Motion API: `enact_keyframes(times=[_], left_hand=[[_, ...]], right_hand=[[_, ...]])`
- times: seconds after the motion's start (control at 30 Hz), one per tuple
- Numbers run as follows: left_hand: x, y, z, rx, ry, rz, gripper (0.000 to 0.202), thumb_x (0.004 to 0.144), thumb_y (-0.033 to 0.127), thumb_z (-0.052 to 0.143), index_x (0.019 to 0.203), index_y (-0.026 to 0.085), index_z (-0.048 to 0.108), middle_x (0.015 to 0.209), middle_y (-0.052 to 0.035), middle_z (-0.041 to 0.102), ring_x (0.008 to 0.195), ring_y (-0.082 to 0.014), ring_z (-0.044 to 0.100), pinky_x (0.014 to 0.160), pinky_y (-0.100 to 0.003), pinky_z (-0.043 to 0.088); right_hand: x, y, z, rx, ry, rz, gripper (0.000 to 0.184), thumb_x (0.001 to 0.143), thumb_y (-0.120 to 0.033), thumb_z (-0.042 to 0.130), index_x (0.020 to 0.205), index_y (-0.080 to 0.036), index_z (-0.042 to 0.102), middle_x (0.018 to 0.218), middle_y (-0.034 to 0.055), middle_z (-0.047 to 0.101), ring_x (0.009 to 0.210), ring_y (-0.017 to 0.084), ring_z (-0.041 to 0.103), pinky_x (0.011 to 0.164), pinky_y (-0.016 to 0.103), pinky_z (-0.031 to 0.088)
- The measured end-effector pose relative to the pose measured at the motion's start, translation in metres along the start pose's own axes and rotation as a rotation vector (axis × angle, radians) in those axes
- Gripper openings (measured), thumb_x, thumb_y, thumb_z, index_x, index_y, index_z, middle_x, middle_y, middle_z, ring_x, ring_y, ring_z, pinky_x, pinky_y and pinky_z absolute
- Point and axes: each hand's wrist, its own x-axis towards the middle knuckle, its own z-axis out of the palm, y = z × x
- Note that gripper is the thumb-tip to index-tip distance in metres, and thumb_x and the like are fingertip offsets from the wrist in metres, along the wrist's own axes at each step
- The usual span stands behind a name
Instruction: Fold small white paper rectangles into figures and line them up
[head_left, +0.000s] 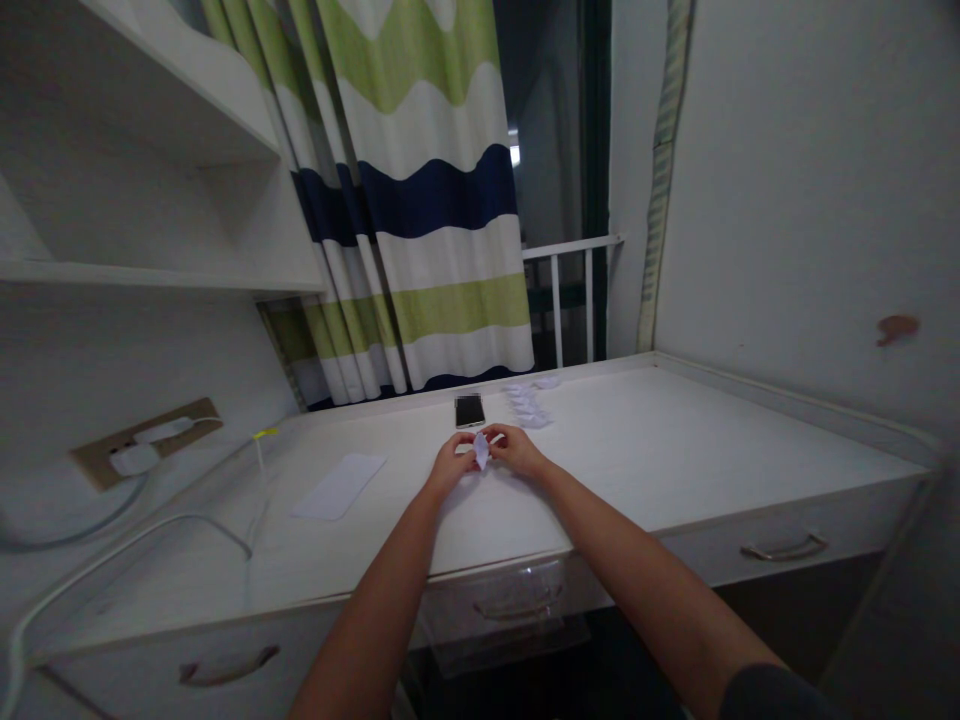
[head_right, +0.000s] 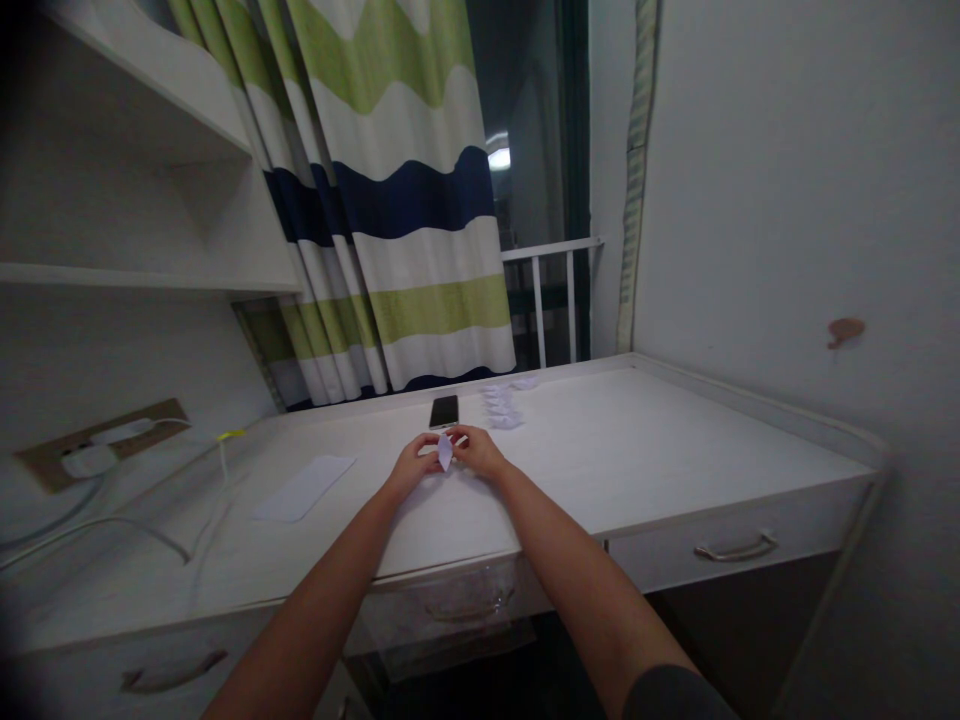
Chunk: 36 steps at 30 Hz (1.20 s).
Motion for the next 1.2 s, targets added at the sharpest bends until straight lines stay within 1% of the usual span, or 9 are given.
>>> enact_keyframes(times=[0.2,0.33,0.43,0.57,0.7,0.87,0.97,1.07,1.2], left_hand=[[0.0030,-0.0043,0.0009,-0.014,0.066,0.026,0.021,0.058,0.010,0.055,0.076,0.017,0.048,0.091,-0.0032,0.054,0.067,-0.0121,0.057,0.050,-0.025,0.050],[0.0023,-0.0039,0.0002,-0.056,0.051,-0.005,0.015,0.061,0.013,0.055,0.074,0.016,0.049,0.088,-0.0028,0.056,0.064,-0.0113,0.057,0.056,-0.028,0.051],[0.0016,-0.0033,-0.0013,-0.085,0.033,-0.012,0.014,0.062,0.016,0.055,0.075,0.016,0.051,0.091,-0.0043,0.058,0.071,-0.0131,0.058,0.061,-0.029,0.051],[0.0008,-0.0027,-0.0032,-0.141,0.014,-0.026,0.013,0.061,0.019,0.056,0.073,0.015,0.051,0.099,-0.0063,0.058,0.079,-0.0145,0.058,0.067,-0.031,0.049],[-0.0004,0.0004,-0.0042,-0.228,0.000,-0.055,0.013,0.061,0.021,0.058,0.070,0.015,0.050,0.103,-0.0071,0.057,0.077,-0.0145,0.059,0.069,-0.031,0.048],[0.0012,-0.0005,-0.0038,-0.224,0.002,-0.063,0.026,0.055,0.026,0.067,0.068,0.014,0.048,0.105,-0.0078,0.056,0.076,-0.0137,0.059,0.069,-0.030,0.047],[0.0035,-0.0052,-0.0040,-0.182,0.006,-0.039,0.032,0.050,0.023,0.070,0.072,0.015,0.049,0.102,-0.0063,0.056,0.072,-0.0118,0.058,0.068,-0.029,0.047],[0.0035,-0.0078,-0.0049,-0.102,0.001,-0.003,0.034,0.050,0.018,0.069,0.078,0.015,0.050,0.099,-0.0051,0.057,0.067,-0.0094,0.056,0.067,-0.028,0.046],[0.0005,-0.0049,-0.0053,-0.075,-0.012,0.014,0.045,0.050,0.014,0.068,0.090,0.018,0.048,0.107,-0.0068,0.054,0.064,-0.0076,0.055,0.066,-0.027,0.046]], right_hand=[[-0.0020,-0.0079,-0.0002,-0.054,0.026,-0.047,0.021,0.063,-0.009,0.053,0.083,-0.015,0.059,0.073,0.0007,0.060,0.056,0.007,0.053,0.054,0.020,0.043],[-0.0011,-0.0089,0.0006,-0.061,0.031,-0.037,0.014,0.064,-0.011,0.054,0.076,-0.014,0.061,0.072,0.0019,0.062,0.056,0.009,0.054,0.054,0.021,0.043],[-0.0002,-0.0060,0.0008,-0.048,0.038,-0.030,0.013,0.063,-0.011,0.055,0.074,-0.013,0.063,0.071,0.0028,0.063,0.056,0.010,0.055,0.055,0.022,0.043],[0.0006,-0.0015,-0.0004,-0.058,0.053,-0.056,0.014,0.063,-0.011,0.056,0.074,-0.013,0.065,0.071,0.0039,0.064,0.061,0.011,0.056,0.060,0.024,0.044],[0.0010,-0.0016,-0.0023,-0.119,0.037,-0.125,0.021,0.061,-0.003,0.052,0.071,-0.015,0.067,0.076,0.0048,0.064,0.069,0.013,0.057,0.067,0.026,0.044],[0.0002,-0.0057,-0.0025,-0.156,0.028,-0.148,0.026,0.060,-0.001,0.049,0.068,-0.016,0.068,0.080,0.0049,0.061,0.072,0.013,0.056,0.067,0.025,0.045],[-0.0006,-0.0075,-0.0021,-0.141,0.023,-0.129,0.024,0.059,-0.001,0.049,0.067,-0.015,0.067,0.082,0.0058,0.059,0.070,0.012,0.055,0.066,0.025,0.045],[-0.0009,-0.0078,-0.0019,-0.110,0.022,-0.126,0.023,0.058,-0.002,0.049,0.067,-0.015,0.066,0.080,0.0048,0.058,0.070,0.012,0.054,0.066,0.025,0.045],[-0.0005,-0.0051,-0.0010,-0.007,0.064,-0.060,0.017,0.060,-0.011,0.056,0.075,-0.014,0.062,0.073,0.0019,0.057,0.060,0.010,0.052,0.060,0.024,0.043]])
